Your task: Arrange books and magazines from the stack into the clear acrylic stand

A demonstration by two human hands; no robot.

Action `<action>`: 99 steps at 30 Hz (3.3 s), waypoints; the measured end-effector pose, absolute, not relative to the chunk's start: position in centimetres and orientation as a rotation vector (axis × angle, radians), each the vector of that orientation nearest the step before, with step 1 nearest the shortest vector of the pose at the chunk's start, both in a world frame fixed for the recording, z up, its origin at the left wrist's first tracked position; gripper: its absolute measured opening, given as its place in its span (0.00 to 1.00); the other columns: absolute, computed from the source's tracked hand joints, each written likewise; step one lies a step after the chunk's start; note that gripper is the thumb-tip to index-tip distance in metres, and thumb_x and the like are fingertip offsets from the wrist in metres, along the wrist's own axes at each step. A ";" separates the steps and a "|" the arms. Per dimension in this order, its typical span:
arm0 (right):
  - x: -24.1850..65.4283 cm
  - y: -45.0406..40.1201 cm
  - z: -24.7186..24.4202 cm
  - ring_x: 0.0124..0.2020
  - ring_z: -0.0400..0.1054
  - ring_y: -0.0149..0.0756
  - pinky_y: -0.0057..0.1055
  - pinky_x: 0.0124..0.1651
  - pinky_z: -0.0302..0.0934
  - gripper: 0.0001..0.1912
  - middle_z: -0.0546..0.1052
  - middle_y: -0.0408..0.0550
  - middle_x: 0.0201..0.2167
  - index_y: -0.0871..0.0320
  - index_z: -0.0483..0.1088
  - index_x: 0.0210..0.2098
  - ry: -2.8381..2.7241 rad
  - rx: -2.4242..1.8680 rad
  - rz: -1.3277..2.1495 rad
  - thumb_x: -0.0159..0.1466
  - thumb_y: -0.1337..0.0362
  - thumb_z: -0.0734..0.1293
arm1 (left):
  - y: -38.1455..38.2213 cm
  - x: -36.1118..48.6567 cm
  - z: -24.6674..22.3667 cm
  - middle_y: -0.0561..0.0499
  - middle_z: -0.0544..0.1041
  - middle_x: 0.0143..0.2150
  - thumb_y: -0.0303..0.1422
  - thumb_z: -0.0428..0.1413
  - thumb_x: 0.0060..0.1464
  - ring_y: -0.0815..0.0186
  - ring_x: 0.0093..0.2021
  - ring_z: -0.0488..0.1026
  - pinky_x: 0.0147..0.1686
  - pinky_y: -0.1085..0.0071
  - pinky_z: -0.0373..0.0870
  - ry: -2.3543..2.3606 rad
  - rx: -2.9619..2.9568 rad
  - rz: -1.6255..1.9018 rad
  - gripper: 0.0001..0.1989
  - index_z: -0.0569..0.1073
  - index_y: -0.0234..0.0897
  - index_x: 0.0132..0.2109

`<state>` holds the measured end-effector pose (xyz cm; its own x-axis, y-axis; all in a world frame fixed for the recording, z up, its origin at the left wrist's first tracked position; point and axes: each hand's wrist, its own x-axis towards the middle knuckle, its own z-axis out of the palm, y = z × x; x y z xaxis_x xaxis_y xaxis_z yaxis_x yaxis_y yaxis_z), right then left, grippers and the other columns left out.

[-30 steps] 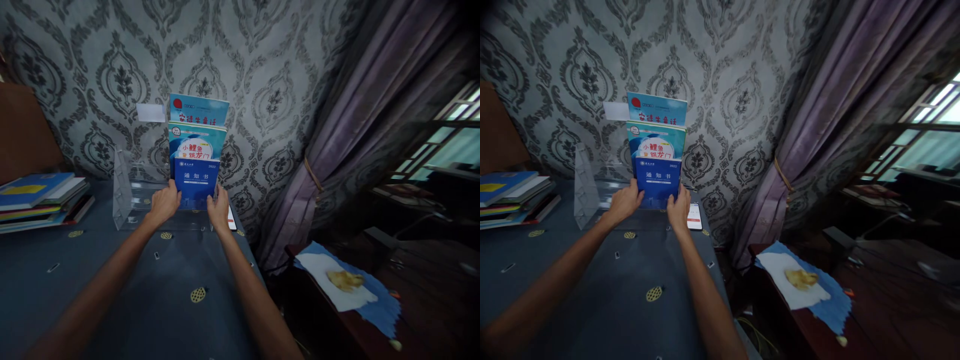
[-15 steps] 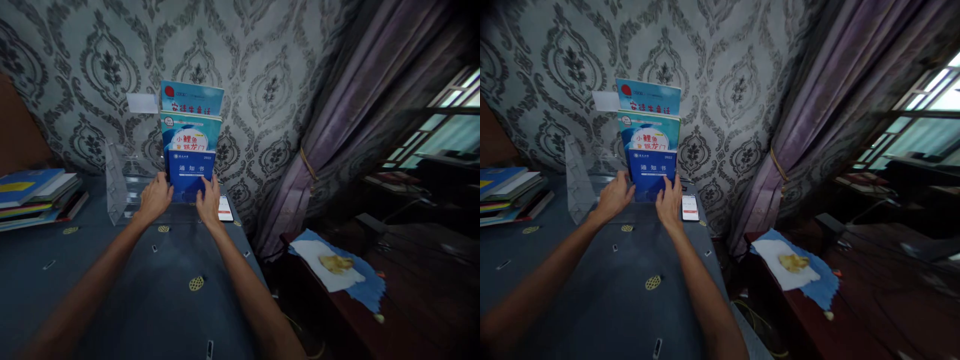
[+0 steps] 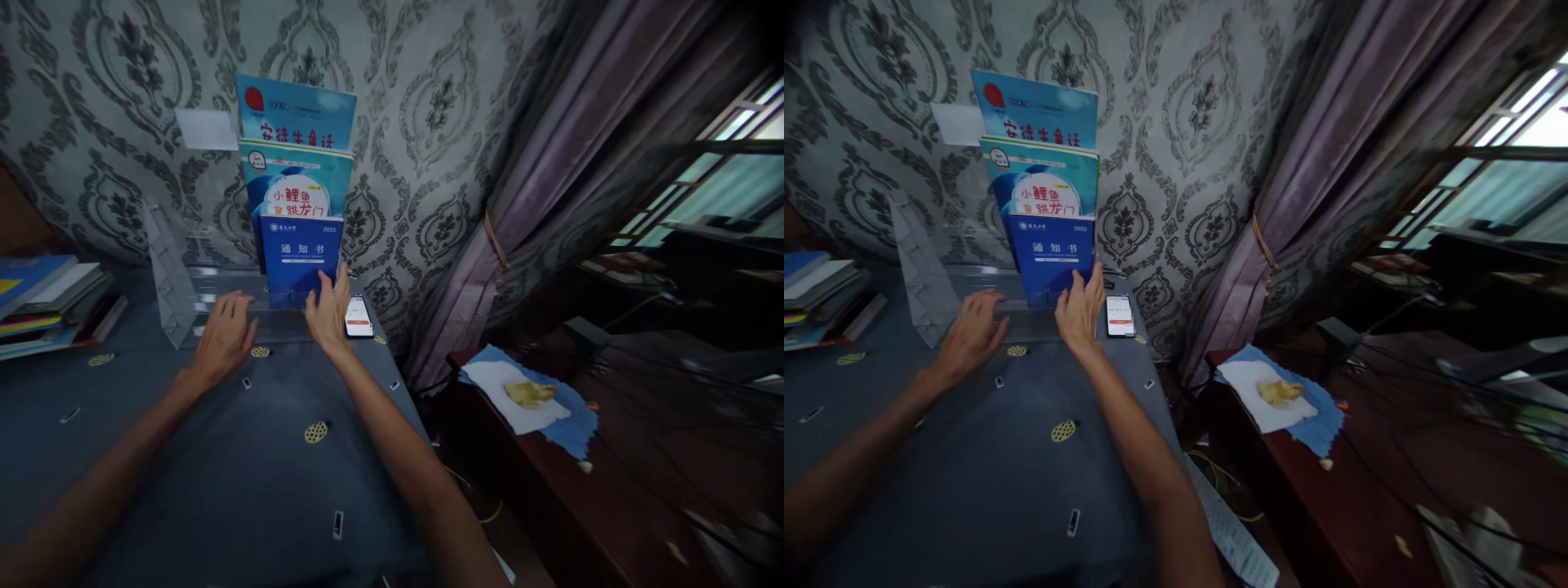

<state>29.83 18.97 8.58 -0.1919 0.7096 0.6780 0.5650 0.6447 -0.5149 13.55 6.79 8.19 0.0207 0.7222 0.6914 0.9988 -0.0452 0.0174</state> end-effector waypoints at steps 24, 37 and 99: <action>28.9 15.0 2.5 0.74 0.44 0.53 0.57 0.69 0.47 0.28 0.52 0.67 0.73 0.65 0.62 0.64 -2.088 -1.009 0.157 0.65 0.69 0.59 | 2.3 10.2 2.5 0.39 0.75 0.51 0.27 0.45 0.62 0.52 0.59 0.68 0.60 0.49 0.68 -1.943 -1.864 -0.816 0.14 0.69 0.36 0.51; 32.2 10.0 0.7 0.68 0.60 0.46 0.49 0.70 0.51 0.20 0.69 0.60 0.65 0.61 0.70 0.59 -2.605 -0.885 0.316 0.69 0.66 0.60 | 2.3 10.2 2.1 0.39 0.75 0.50 0.29 0.44 0.64 0.51 0.58 0.69 0.59 0.49 0.68 -1.938 -1.911 -0.834 0.14 0.70 0.36 0.51; 32.4 10.9 0.3 0.66 0.63 0.47 0.48 0.68 0.55 0.19 0.72 0.59 0.63 0.61 0.72 0.58 -2.636 -0.804 0.263 0.70 0.67 0.60 | -8.7 -6.7 15.7 0.30 0.79 0.48 0.25 0.40 0.63 0.46 0.46 0.77 0.49 0.44 0.66 -2.538 -1.132 0.207 0.19 0.71 0.25 0.54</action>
<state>32.37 10.88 0.35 -0.7683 0.5687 0.2937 0.4993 0.8196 -0.2808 -6.66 -8.69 15.67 -0.6182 0.7425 0.2581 0.6910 0.6698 -0.2719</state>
